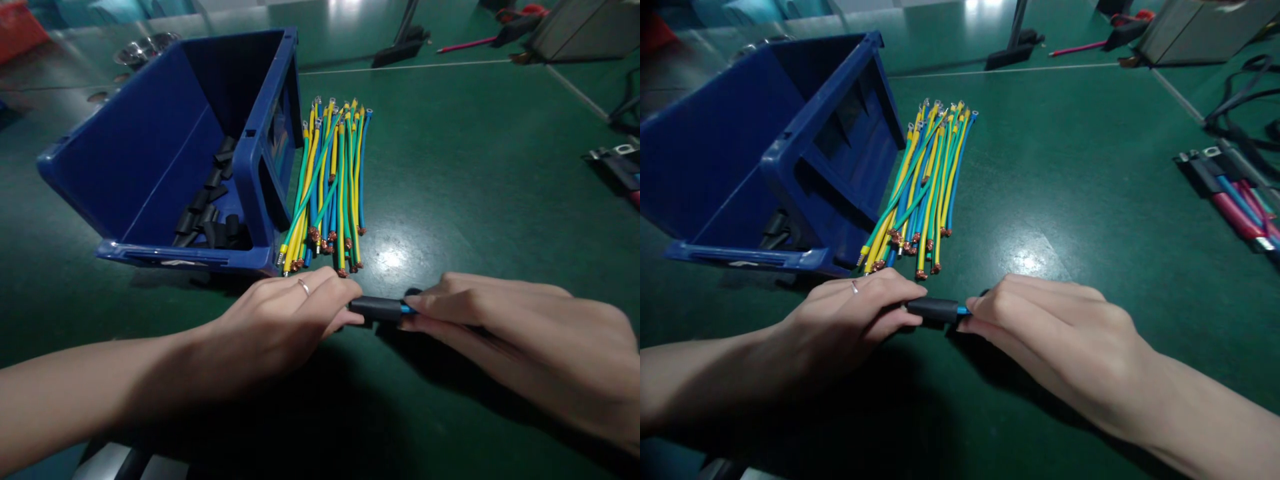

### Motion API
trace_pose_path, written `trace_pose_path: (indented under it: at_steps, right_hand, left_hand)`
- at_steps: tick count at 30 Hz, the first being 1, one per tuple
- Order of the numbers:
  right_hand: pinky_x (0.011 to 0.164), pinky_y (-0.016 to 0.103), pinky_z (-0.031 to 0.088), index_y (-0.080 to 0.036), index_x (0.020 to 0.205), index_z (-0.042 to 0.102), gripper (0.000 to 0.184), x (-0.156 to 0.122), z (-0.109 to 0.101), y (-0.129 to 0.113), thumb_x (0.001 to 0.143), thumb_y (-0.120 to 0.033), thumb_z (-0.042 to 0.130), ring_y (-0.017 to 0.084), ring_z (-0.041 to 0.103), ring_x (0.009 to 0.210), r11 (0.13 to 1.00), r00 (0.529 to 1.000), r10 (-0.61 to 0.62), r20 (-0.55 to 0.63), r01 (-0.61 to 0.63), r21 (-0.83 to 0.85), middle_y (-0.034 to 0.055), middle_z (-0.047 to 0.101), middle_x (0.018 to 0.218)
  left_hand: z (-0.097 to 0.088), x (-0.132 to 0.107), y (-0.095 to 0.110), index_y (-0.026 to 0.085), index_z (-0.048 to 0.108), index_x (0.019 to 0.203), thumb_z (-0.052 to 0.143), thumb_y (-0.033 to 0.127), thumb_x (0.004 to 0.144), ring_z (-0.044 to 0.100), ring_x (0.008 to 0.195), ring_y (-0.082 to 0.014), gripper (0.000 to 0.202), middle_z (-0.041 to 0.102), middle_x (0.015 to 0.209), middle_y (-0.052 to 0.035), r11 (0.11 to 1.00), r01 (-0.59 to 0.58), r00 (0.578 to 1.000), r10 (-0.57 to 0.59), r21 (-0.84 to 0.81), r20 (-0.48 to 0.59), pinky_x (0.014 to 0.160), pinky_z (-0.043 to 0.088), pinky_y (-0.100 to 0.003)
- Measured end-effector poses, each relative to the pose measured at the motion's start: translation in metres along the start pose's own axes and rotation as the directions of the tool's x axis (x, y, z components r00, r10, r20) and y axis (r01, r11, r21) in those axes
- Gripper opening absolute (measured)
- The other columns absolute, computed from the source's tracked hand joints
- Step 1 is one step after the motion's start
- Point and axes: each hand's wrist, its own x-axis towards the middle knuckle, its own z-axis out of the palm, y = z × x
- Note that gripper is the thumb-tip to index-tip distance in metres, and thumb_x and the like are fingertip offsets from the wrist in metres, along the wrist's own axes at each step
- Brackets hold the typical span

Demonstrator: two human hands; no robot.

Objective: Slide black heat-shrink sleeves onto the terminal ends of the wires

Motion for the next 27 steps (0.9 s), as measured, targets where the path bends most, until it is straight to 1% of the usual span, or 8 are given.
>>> trace_pose_path:
  at_steps: [4,8,10,12,16,20,24,27]
  right_hand:
    - [0.048,0.020,0.046,-0.020,0.086,0.065,0.022,0.002,-0.001,-0.001,0.102,-0.023,0.050,0.009,0.067,0.055,1.000,1.000,-0.009,0.012,0.009,0.019,-0.0022,0.071,0.069]
    - [0.045,0.022,0.043,-0.021,0.085,0.063,0.029,0.000,-0.001,-0.003,0.103,-0.038,0.048,0.009,0.063,0.049,0.997,1.000,0.028,0.009,-0.027,-0.075,-0.0023,0.070,0.067]
    - [0.045,0.022,0.042,-0.021,0.089,0.063,0.031,-0.001,0.000,-0.003,0.104,-0.041,0.045,0.009,0.061,0.047,0.992,0.999,0.055,0.002,-0.054,-0.110,-0.0028,0.068,0.065]
    - [0.047,0.023,0.042,-0.021,0.099,0.063,0.026,-0.004,0.001,-0.002,0.105,-0.038,0.045,0.010,0.061,0.049,0.991,0.999,0.044,-0.007,-0.045,-0.130,-0.0033,0.067,0.067]
    - [0.050,0.023,0.039,-0.018,0.118,0.062,0.021,-0.007,0.002,0.002,0.103,-0.027,0.051,0.009,0.058,0.054,0.991,0.998,-0.053,0.023,0.056,-0.121,-0.0030,0.062,0.069]
    - [0.051,0.024,0.037,-0.016,0.118,0.063,0.020,-0.005,0.004,0.005,0.101,-0.022,0.054,0.008,0.053,0.055,0.990,0.997,-0.073,0.019,0.075,-0.116,-0.0038,0.055,0.069]
    - [0.051,0.024,0.036,-0.015,0.117,0.063,0.019,-0.005,0.004,0.005,0.102,-0.022,0.053,0.008,0.050,0.054,0.991,0.997,-0.075,0.026,0.077,-0.113,-0.0044,0.052,0.068]
    - [0.051,0.024,0.035,-0.016,0.117,0.063,0.019,-0.007,0.002,0.003,0.101,-0.021,0.054,0.008,0.050,0.054,0.988,0.996,-0.082,0.019,0.084,-0.131,-0.0045,0.053,0.068]
  left_hand:
    - [-0.001,0.000,0.002,0.022,0.053,0.107,0.044,0.030,0.108,0.068,0.079,-0.0129,0.012,0.066,0.092,0.0021,1.000,0.021,1.000,-0.022,-0.005,-0.006,0.068,0.051,-0.024]
    - [-0.004,0.002,0.003,0.021,0.054,0.104,0.042,0.032,0.109,0.068,0.081,-0.0135,0.017,0.066,0.092,0.0019,0.999,0.012,1.000,-0.013,0.040,0.016,0.071,0.050,-0.025]
    - [-0.005,0.003,0.002,0.021,0.054,0.100,0.042,0.033,0.109,0.067,0.080,-0.0130,0.019,0.065,0.091,0.0022,1.000,-0.007,0.999,0.006,0.028,0.043,0.069,0.049,-0.025]
    - [-0.005,0.002,0.001,0.021,0.054,0.101,0.042,0.034,0.109,0.066,0.079,-0.0127,0.019,0.064,0.091,0.0025,1.000,-0.023,0.998,0.022,0.005,0.060,0.068,0.048,-0.025]
    - [-0.004,0.001,0.001,0.021,0.054,0.101,0.041,0.035,0.109,0.065,0.077,-0.0124,0.020,0.063,0.090,0.0030,1.000,-0.030,0.998,0.030,-0.001,0.057,0.068,0.047,-0.025]
    - [-0.005,0.002,0.001,0.021,0.054,0.102,0.041,0.036,0.109,0.064,0.076,-0.0121,0.021,0.062,0.089,0.0034,1.000,-0.022,0.997,0.022,0.006,0.073,0.067,0.046,-0.025]
    - [-0.011,0.006,0.001,0.020,0.055,0.100,0.048,0.033,0.107,0.064,0.077,-0.0117,0.016,0.062,0.089,0.0031,1.000,-0.015,0.990,0.018,-0.019,0.143,0.067,0.046,-0.024]
    - [-0.014,0.008,0.001,0.019,0.056,0.096,0.049,0.035,0.106,0.064,0.076,-0.0115,0.021,0.063,0.087,0.0026,0.999,-0.022,0.987,0.026,-0.025,0.159,0.066,0.046,-0.023]
